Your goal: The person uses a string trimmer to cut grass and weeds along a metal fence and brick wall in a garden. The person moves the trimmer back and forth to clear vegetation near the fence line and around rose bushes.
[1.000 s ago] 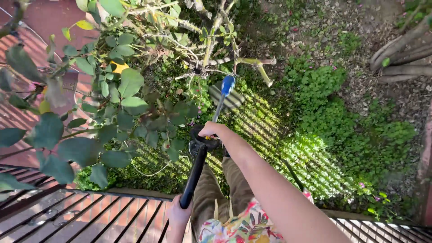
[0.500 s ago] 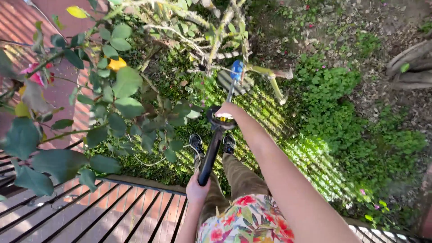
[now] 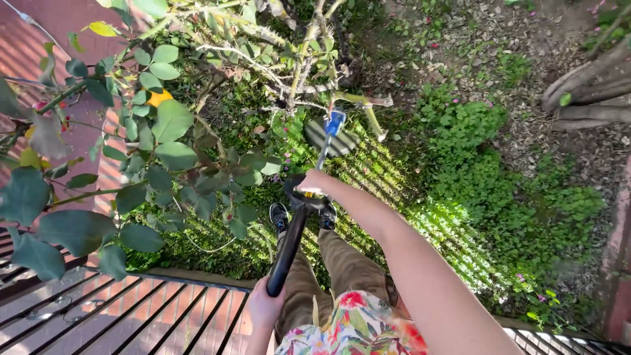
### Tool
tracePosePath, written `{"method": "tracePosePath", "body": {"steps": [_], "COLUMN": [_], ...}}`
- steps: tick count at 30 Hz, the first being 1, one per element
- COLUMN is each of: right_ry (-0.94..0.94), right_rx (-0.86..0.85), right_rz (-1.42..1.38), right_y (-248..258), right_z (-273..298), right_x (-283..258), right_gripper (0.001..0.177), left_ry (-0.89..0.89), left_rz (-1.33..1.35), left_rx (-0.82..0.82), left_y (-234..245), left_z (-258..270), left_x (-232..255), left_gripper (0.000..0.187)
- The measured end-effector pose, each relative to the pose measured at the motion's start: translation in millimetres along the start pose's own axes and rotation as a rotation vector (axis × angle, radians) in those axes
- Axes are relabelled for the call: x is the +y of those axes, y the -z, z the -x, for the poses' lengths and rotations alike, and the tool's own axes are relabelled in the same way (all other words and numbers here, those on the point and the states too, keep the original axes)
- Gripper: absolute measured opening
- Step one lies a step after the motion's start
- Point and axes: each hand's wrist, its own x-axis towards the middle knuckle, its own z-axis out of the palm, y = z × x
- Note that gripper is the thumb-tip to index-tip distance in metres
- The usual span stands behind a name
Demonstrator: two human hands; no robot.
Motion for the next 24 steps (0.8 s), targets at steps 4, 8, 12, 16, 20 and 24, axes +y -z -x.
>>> {"method": "tracePosePath", "body": {"steps": [4,8,12,16,20,24], "right_ry": [-0.111,-0.067,-0.14,-0.108,-0.063,-0.069], "right_rx": [0.033,0.113,0.191,0.145,0.03,-0.199], "right_rz": [-0.123,0.007,0.026,0.056,-0.017,-0.057], "right_y": [43,76,101,82,65,49], "right_z": [16,-41,-80,-49,-12,89], "right_x": [0,50,97,68,29,-19], "right_gripper": [0.037,0.053,0.048,0.055,0.074,0.025], "left_ry": [-0.037,-0.069,-0.155,-0.103,0.049,0.039], "left_rz": [0.134,0.047,0.006,0.057,0.079,0.042], "left_rx": [0.014,-0.091,-0.053,-0.092,-0.142,-0.083], "left_y": [-25,-58,-99,-57,-16,-2], "left_z": [-31,-63,-78,-51,-33,6], "left_x": [25,48,54,59,50,-10], "left_gripper": [0.038,0.041,0.048,0.042,0.035,0.049]}}
